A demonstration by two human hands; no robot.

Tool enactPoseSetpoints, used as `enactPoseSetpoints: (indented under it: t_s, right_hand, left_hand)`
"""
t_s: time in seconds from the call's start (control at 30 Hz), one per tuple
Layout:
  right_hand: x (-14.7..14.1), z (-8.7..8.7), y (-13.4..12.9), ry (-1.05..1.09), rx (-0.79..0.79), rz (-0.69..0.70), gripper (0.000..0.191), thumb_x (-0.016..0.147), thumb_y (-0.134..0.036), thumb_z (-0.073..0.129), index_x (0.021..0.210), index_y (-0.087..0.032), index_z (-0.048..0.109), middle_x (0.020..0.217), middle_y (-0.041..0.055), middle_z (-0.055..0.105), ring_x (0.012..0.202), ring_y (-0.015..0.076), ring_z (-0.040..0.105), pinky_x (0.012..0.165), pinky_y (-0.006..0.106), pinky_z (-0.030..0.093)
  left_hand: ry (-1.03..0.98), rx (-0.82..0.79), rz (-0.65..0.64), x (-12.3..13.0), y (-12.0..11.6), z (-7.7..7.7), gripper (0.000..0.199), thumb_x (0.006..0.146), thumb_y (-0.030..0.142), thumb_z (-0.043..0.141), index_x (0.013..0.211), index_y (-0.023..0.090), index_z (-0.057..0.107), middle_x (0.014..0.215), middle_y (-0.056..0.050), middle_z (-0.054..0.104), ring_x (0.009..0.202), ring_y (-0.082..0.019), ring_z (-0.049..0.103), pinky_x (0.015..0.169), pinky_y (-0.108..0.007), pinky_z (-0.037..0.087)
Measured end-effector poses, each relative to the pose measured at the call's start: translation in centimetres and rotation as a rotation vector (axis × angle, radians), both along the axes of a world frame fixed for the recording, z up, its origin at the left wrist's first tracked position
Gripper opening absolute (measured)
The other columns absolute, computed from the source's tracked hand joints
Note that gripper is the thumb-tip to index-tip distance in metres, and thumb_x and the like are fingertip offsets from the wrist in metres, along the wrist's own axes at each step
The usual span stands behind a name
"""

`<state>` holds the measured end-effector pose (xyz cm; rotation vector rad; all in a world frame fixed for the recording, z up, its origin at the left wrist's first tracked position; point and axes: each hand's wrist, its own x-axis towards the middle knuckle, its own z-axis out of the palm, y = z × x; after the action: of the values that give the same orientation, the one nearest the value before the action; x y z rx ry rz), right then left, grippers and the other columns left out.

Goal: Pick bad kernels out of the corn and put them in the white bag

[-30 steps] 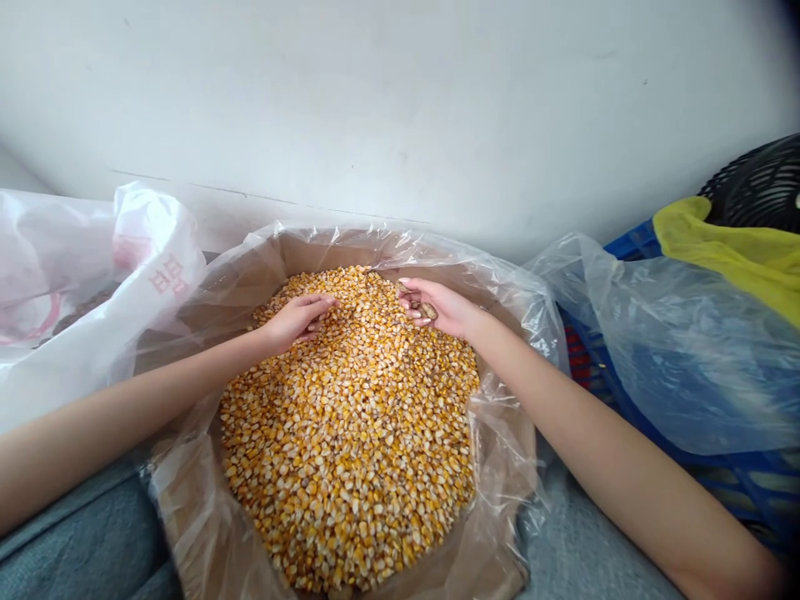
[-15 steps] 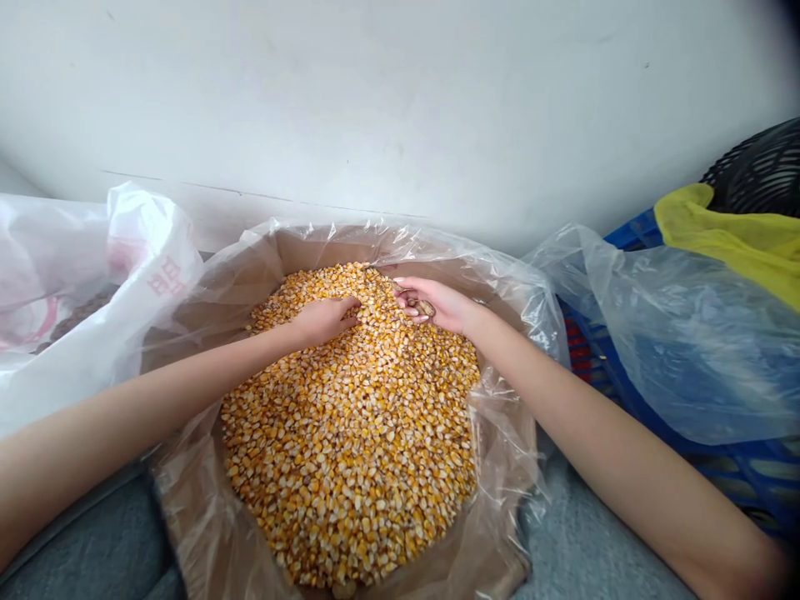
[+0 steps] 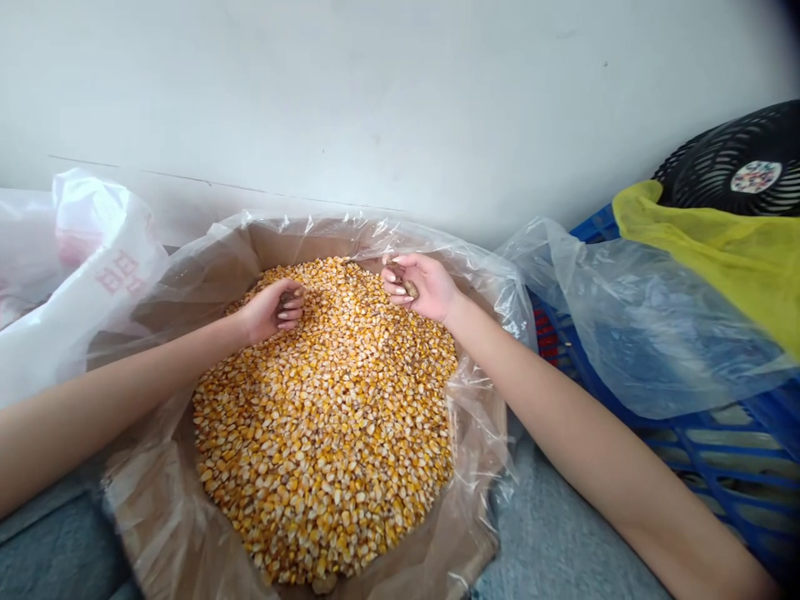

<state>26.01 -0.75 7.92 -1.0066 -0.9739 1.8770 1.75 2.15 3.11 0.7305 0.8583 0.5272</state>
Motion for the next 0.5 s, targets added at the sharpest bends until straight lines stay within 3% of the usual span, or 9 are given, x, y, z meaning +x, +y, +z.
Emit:
enactPoseSetpoints:
  t_s: [0.17, 0.27, 0.37, 0.5]
  right_hand:
    - [-0.1, 0.4, -0.2, -0.065, 0.078, -0.029, 0.01, 0.069, -0.028, 0.038, 0.073, -0.019, 0.042, 0.061, -0.0027, 0.041, 0.043, 0.0059, 0.03, 0.038, 0.017, 0.02]
    - [-0.1, -0.3, 0.0, -0.226, 0.164, -0.031, 0.026, 0.072, -0.041, 0.039, 0.059, -0.018, 0.035, 0.054, -0.0032, 0.037, 0.04, 0.0055, 0.028, 0.037, 0.018, 0.019]
    - [-0.3, -1.4, 0.0, -0.663, 0.335, -0.02, 0.038, 0.072, -0.049, 0.041, 0.052, -0.018, 0.033, 0.047, -0.0036, 0.033, 0.039, 0.0059, 0.028, 0.039, 0.02, 0.021]
    - [-2.5, -3.0, -1.5, -1.278, 0.775, 0.112, 0.03, 0.074, -0.046, 0.042, 0.063, -0.019, 0.047, 0.05, 0.0001, 0.046, 0.048, 0.0099, 0.041, 0.045, 0.021, 0.026]
  left_hand:
    - [-0.209, -0.142, 0.078, -0.3, 0.1, 0.7, 0.005, 0.065, 0.017, 0.042, 0.06, 0.016, 0.041, 0.045, 0.005, 0.028, 0.031, -0.005, 0.024, 0.028, -0.018, 0.019]
    - [-0.223, -0.163, 0.097, -0.1, -0.3, 1.0, 0.005, 0.065, 0.017, 0.041, 0.06, 0.015, 0.042, 0.046, 0.004, 0.031, 0.032, -0.006, 0.027, 0.029, -0.018, 0.021]
    - [-0.189, -0.151, 0.122, -0.1, -0.4, 0.9, 0.012, 0.07, 0.022, 0.041, 0.061, 0.015, 0.042, 0.047, 0.004, 0.031, 0.032, -0.005, 0.028, 0.029, -0.016, 0.019]
    - [-0.138, -0.115, 0.12, -0.1, -0.4, 0.4, 0.017, 0.074, 0.03, 0.042, 0.063, 0.016, 0.043, 0.048, 0.004, 0.032, 0.032, -0.004, 0.027, 0.028, -0.015, 0.017]
